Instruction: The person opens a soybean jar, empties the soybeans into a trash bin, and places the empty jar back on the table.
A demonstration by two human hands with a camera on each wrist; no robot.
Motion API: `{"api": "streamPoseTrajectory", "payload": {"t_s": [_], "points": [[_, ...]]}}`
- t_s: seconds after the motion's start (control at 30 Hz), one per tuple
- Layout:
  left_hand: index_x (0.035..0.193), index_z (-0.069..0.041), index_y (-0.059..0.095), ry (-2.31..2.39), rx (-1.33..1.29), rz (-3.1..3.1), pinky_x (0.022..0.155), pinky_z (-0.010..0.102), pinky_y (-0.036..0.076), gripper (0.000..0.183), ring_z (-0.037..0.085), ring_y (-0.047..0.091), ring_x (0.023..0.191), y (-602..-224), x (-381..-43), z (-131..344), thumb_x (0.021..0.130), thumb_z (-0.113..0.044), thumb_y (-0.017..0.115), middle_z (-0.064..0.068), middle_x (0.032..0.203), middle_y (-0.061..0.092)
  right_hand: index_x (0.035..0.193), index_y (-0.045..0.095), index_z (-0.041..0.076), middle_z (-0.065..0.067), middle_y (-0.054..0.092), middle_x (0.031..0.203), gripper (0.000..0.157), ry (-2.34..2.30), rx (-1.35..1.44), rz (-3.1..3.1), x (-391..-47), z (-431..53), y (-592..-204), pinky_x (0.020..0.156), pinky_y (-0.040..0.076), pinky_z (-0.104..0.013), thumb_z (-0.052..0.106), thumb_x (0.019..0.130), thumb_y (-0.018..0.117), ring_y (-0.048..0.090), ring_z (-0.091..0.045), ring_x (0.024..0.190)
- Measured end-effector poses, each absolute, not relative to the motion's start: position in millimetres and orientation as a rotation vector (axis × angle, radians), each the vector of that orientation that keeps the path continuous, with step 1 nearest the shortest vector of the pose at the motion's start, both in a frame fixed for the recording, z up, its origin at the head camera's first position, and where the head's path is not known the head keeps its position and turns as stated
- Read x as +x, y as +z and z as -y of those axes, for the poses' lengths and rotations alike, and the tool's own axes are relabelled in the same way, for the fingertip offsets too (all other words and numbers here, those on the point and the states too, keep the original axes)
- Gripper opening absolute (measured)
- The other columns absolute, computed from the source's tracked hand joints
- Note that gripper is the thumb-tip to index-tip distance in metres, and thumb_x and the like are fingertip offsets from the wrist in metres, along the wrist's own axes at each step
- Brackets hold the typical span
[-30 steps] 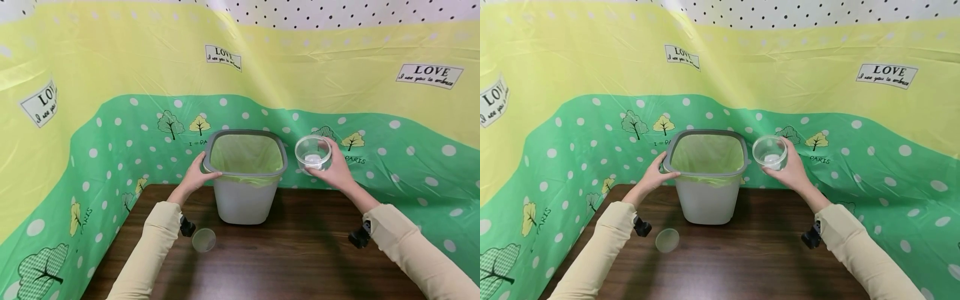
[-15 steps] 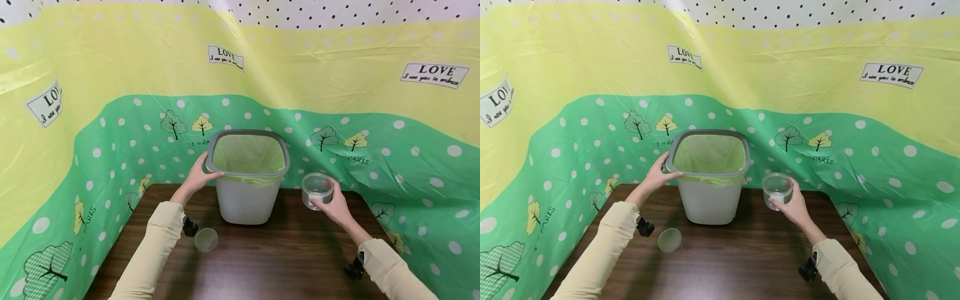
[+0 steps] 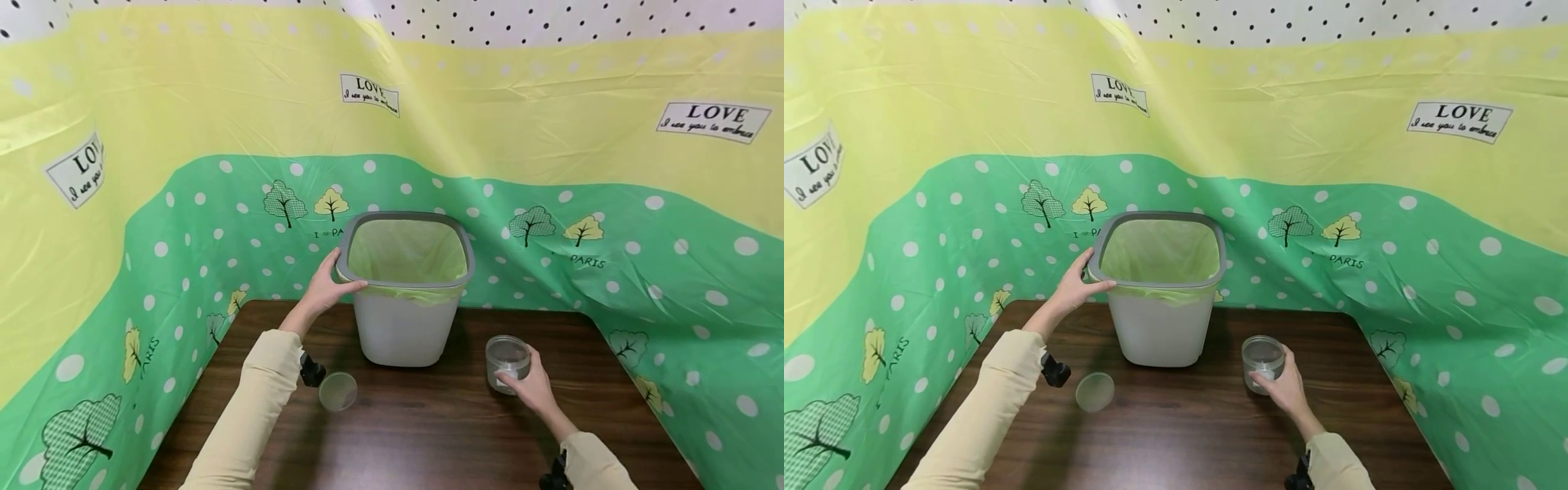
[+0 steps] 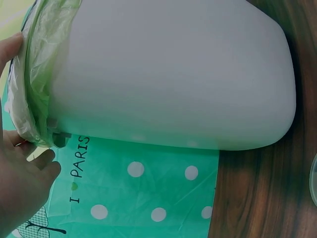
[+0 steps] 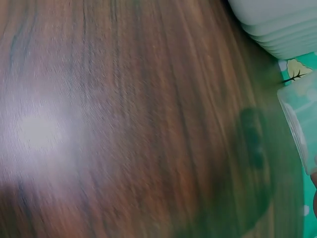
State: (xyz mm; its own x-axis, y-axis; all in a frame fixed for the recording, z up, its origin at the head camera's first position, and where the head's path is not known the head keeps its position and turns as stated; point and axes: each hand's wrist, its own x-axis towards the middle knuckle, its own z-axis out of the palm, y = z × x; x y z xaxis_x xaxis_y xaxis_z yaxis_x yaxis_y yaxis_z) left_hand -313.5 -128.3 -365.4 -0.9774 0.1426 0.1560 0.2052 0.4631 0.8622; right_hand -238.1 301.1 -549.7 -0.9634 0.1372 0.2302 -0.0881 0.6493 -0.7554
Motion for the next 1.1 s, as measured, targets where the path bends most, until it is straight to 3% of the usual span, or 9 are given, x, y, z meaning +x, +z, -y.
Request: {"api": "streamPoseTrajectory", "payload": {"t_s": [0.53, 1.1], "points": [[0.147, -0.017, 0.013, -1.579, -0.314, 2.625, 0.107, 0.049, 0.020, 0.098, 0.024, 0.010, 0.138, -365, -312, 128, 0.074, -0.043, 0.072, 0.003, 0.151, 0.011, 0.134, 0.029, 0.003, -0.028, 0.049, 0.119, 0.088, 1.250, -0.153, 2.563, -232, -291, -579, 0.083, 0.039, -0.051, 0.028, 0.067, 0.080, 0.047, -0.042, 0.107], [0.147, -0.019, 0.012, -1.628, -0.306, 2.608, 0.107, 0.049, 0.018, 0.096, 0.024, 0.008, 0.138, -367, -312, 127, 0.075, -0.040, 0.072, 0.003, 0.152, 0.008, 0.135, 0.027, 0.005, -0.026, 0.045, 0.125, 0.091, 1.340, -0.220, 2.525, -215, -289, -592, 0.088, 0.035, -0.053, 0.025, 0.065, 0.082, 0.043, -0.042, 0.113]]}}
